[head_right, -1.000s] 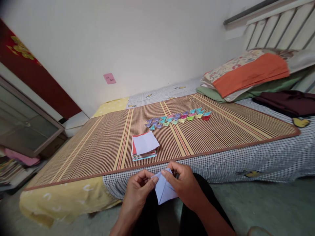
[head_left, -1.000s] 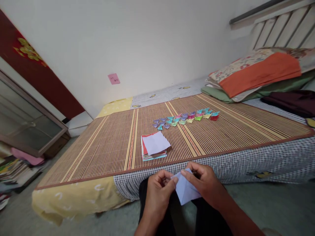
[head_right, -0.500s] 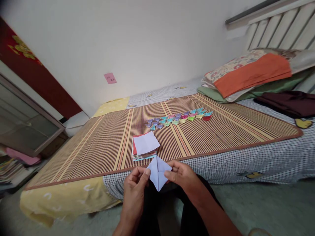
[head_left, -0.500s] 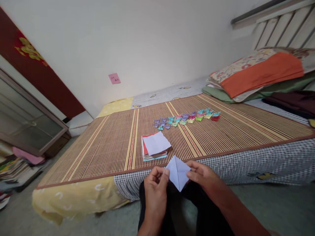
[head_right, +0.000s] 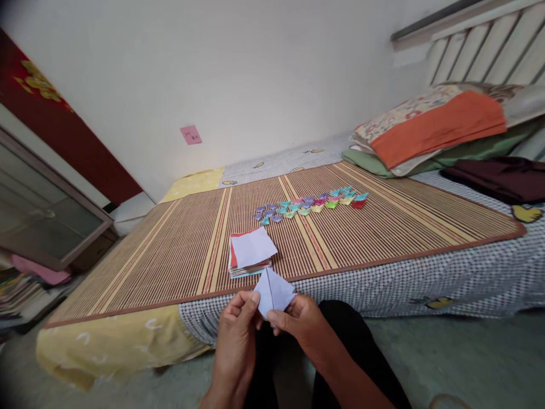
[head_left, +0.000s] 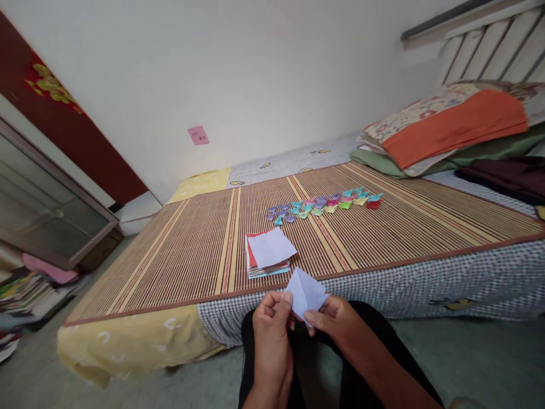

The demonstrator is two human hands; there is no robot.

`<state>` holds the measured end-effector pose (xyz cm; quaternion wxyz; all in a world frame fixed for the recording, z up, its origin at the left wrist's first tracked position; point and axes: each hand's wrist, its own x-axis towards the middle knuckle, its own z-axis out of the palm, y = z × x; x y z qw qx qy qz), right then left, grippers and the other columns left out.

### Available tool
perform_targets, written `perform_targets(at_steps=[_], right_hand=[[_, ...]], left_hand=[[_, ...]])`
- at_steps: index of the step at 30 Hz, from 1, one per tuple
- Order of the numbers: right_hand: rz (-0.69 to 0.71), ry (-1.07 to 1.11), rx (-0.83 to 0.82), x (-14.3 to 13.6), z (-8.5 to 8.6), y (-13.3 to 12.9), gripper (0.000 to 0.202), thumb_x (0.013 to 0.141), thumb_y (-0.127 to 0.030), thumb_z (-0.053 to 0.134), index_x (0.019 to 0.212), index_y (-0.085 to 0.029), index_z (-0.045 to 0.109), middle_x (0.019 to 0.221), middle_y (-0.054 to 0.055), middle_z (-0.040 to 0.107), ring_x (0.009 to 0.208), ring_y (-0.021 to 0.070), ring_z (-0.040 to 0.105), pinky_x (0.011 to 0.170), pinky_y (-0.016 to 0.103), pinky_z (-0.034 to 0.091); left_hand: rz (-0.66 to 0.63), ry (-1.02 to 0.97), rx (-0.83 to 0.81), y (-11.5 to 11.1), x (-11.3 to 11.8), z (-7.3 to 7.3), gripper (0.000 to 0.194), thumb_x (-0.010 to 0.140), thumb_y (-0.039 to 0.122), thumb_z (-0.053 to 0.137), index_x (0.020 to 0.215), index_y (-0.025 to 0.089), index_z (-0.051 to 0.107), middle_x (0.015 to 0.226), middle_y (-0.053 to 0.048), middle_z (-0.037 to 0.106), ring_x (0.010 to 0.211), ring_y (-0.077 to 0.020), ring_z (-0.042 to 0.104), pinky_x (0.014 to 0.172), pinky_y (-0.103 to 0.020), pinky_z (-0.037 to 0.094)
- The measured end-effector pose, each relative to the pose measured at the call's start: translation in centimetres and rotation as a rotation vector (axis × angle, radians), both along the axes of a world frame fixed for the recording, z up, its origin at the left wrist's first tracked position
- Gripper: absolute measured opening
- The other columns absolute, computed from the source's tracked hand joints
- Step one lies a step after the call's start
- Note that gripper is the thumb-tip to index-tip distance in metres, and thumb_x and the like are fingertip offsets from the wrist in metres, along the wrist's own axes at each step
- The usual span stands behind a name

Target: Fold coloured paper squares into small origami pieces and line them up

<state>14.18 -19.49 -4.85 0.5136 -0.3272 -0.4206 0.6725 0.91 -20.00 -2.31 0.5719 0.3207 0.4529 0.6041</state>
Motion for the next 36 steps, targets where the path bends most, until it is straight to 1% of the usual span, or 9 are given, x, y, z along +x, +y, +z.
perform_targets(at_steps=[9, 12, 17, 20, 24, 27, 31, 34, 36], right_hand=[[0.000, -0.147, 0.056, 0.2, 0.9, -0.7, 0.020, 0.078, -0.035, 0.080, 0.080, -0.015, 0.075, 0.066, 0.001, 0.068, 0.057, 0.0124, 0.055, 0.055, 0.024, 0.047], [-0.022, -0.209, 0.105, 0.8, 0.9, -0.9, 0.017, 0.082, -0.031, 0.077, 0.092, -0.016, 0.077, 0.077, 0.003, 0.073, 0.069, 0.0167, 0.063, 0.068, 0.029, 0.054], [-0.062, -0.211, 0.139, 1.6, -0.1, -0.4, 0.032, 0.083, -0.036, 0.080, 0.109, -0.017, 0.076, 0.096, 0.008, 0.078, 0.084, 0.0234, 0.071, 0.086, 0.039, 0.058], [-0.149, -0.141, 0.091, 1.1, -0.4, 0.0, 0.039, 0.079, -0.040, 0.084, 0.108, -0.016, 0.075, 0.097, 0.010, 0.079, 0.086, 0.0248, 0.073, 0.089, 0.040, 0.058], [-0.304, -0.203, 0.103, 0.3, 0.3, -0.1, 0.027, 0.083, -0.040, 0.080, 0.097, -0.017, 0.075, 0.084, 0.007, 0.077, 0.080, 0.0247, 0.072, 0.078, 0.036, 0.059], [-0.372, -0.394, 0.294, 0.7, 1.3, -0.3, 0.013, 0.090, -0.032, 0.072, 0.087, -0.020, 0.073, 0.081, 0.004, 0.072, 0.078, 0.0223, 0.069, 0.072, 0.032, 0.056], [-0.583, -0.737, 0.772, 1.8, 1.6, -0.1, 0.016, 0.094, -0.012, 0.060, 0.087, -0.021, 0.071, 0.084, 0.003, 0.069, 0.081, 0.0194, 0.066, 0.074, 0.031, 0.050], [-0.634, -0.898, 1.054, 2.2, 1.3, 0.1, 0.026, 0.090, -0.003, 0.053, 0.098, -0.021, 0.071, 0.089, 0.004, 0.069, 0.085, 0.0198, 0.063, 0.077, 0.033, 0.047], [-0.607, -0.964, 1.122, 2.1, 1.2, 0.0, 0.029, 0.090, -0.002, 0.051, 0.102, -0.020, 0.069, 0.092, 0.005, 0.069, 0.086, 0.0201, 0.062, 0.078, 0.034, 0.046]], left_hand=[[-0.028, -0.203, -0.074, -0.1, 0.1, 0.2, 0.040, 0.067, 0.042, 0.092, 0.065, 0.015, 0.063, 0.055, 0.005, 0.052, 0.050, -0.0075, 0.040, 0.051, -0.020, 0.034], [-0.027, -0.278, -0.150, 0.1, -0.2, 0.2, 0.040, 0.060, 0.039, 0.097, 0.068, 0.014, 0.067, 0.060, 0.002, 0.060, 0.053, -0.0079, 0.048, 0.052, -0.020, 0.038], [-0.022, -0.323, -0.243, 0.2, -0.3, 0.1, 0.041, 0.052, 0.036, 0.101, 0.071, 0.014, 0.071, 0.069, -0.002, 0.070, 0.061, -0.0109, 0.060, 0.055, -0.019, 0.042], [-0.040, -0.298, -0.196, -0.1, 0.1, -0.1, 0.039, 0.055, 0.038, 0.100, 0.071, 0.014, 0.073, 0.068, -0.001, 0.069, 0.061, -0.0101, 0.058, 0.057, -0.019, 0.042], [-0.131, -0.277, -0.143, -0.3, 0.7, -0.8, 0.035, 0.065, 0.040, 0.095, 0.074, 0.013, 0.075, 0.068, -0.002, 0.066, 0.062, -0.0105, 0.057, 0.058, -0.020, 0.041], [-0.164, -0.271, -0.152, -0.3, 0.7, -1.2, 0.036, 0.067, 0.040, 0.094, 0.078, 0.013, 0.073, 0.070, -0.002, 0.067, 0.061, -0.0101, 0.058, 0.055, -0.019, 0.039], [-0.144, -0.207, -0.174, -1.1, 0.7, -0.3, 0.042, 0.068, 0.044, 0.093, 0.084, 0.013, 0.070, 0.075, -0.007, 0.072, 0.062, -0.0150, 0.065, 0.052, -0.020, 0.041], [-0.150, -0.218, -0.081, -2.0, 0.5, 0.9, 0.061, 0.079, 0.035, 0.086, 0.134, 0.023, 0.063, 0.093, -0.007, 0.074, 0.089, -0.0206, 0.070, 0.075, -0.027, 0.052], [-0.193, -0.191, -0.053, -2.2, 0.2, 1.4, 0.066, 0.075, 0.027, 0.087, 0.137, 0.025, 0.063, 0.086, -0.002, 0.072, 0.078, -0.0160, 0.066, 0.074, -0.024, 0.050]])
